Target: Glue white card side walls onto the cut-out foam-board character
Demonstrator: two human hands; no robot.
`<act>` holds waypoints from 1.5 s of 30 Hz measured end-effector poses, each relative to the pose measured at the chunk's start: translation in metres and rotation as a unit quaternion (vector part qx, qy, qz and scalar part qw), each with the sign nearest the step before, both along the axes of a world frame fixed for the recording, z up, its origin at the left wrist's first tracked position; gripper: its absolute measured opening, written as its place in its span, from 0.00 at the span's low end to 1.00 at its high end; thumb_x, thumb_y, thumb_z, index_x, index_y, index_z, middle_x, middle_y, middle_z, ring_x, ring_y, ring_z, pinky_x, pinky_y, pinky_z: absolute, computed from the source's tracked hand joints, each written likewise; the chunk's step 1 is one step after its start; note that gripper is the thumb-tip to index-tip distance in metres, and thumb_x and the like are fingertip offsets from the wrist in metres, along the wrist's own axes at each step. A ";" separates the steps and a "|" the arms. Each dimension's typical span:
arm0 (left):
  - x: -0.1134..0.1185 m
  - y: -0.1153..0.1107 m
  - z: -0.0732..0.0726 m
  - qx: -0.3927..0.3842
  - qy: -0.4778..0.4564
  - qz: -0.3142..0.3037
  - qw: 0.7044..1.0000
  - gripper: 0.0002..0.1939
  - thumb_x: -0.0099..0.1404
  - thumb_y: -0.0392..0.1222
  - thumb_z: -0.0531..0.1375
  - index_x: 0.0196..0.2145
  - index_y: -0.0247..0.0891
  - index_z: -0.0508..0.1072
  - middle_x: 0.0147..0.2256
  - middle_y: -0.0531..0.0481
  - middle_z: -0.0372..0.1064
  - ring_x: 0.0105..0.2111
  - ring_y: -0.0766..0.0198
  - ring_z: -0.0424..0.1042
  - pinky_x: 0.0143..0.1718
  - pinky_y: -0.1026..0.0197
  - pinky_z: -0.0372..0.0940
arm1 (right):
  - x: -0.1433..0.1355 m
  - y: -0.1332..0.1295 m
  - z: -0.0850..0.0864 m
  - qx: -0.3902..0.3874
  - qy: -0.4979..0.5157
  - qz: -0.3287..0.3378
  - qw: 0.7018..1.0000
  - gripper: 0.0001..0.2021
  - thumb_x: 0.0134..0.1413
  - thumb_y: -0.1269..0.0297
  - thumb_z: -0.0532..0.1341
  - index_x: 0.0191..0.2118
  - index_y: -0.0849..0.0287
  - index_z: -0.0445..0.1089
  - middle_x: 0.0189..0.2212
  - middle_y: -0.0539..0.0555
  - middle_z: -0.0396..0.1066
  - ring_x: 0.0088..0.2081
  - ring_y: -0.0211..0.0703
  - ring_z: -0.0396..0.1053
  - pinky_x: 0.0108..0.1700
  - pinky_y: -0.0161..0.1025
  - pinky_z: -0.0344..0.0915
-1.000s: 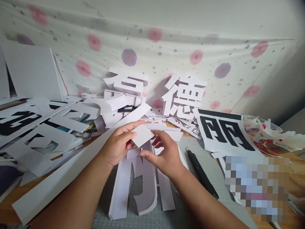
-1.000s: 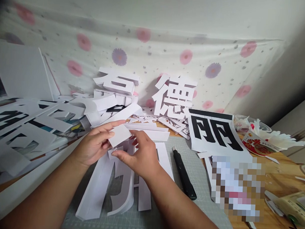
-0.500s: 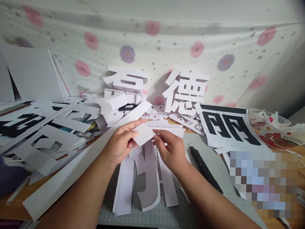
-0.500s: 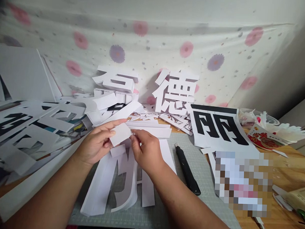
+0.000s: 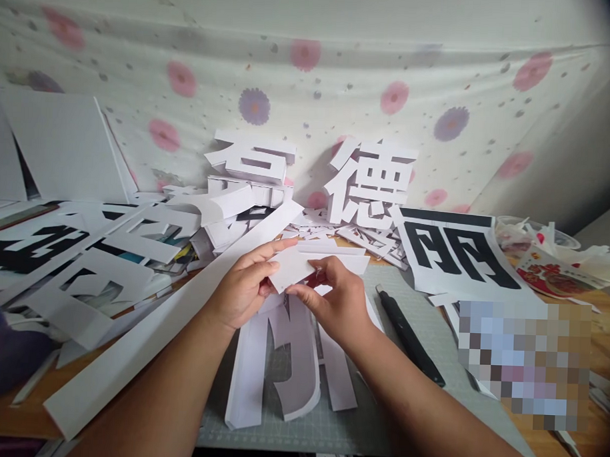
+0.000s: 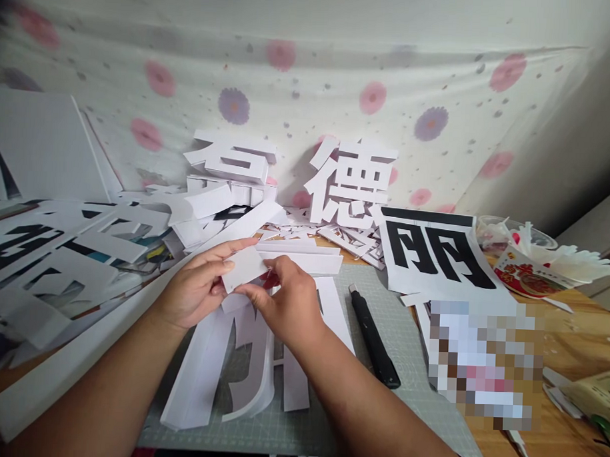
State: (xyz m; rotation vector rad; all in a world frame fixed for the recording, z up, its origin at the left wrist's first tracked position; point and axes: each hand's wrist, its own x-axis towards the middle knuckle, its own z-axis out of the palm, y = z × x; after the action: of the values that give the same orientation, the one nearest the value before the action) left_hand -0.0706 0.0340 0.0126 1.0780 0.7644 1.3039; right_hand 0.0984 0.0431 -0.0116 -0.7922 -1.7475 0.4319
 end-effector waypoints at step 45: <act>-0.001 0.002 0.001 -0.001 -0.007 0.025 1.000 0.24 0.54 0.36 0.62 0.50 0.30 0.73 0.28 0.49 0.66 0.20 0.75 0.52 0.20 0.69 0.45 | 0.003 0.000 0.010 -0.105 0.098 0.087 0.986 0.08 0.53 0.67 0.59 0.36 0.57 0.77 0.24 0.50 0.74 0.27 0.41 0.72 0.33 0.39 0.67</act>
State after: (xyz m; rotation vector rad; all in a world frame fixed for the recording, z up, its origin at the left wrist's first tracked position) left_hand -0.0720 0.0357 0.0134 1.0527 0.7864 1.3506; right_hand 0.1011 0.0431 -0.0014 -0.7201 -1.6084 0.7963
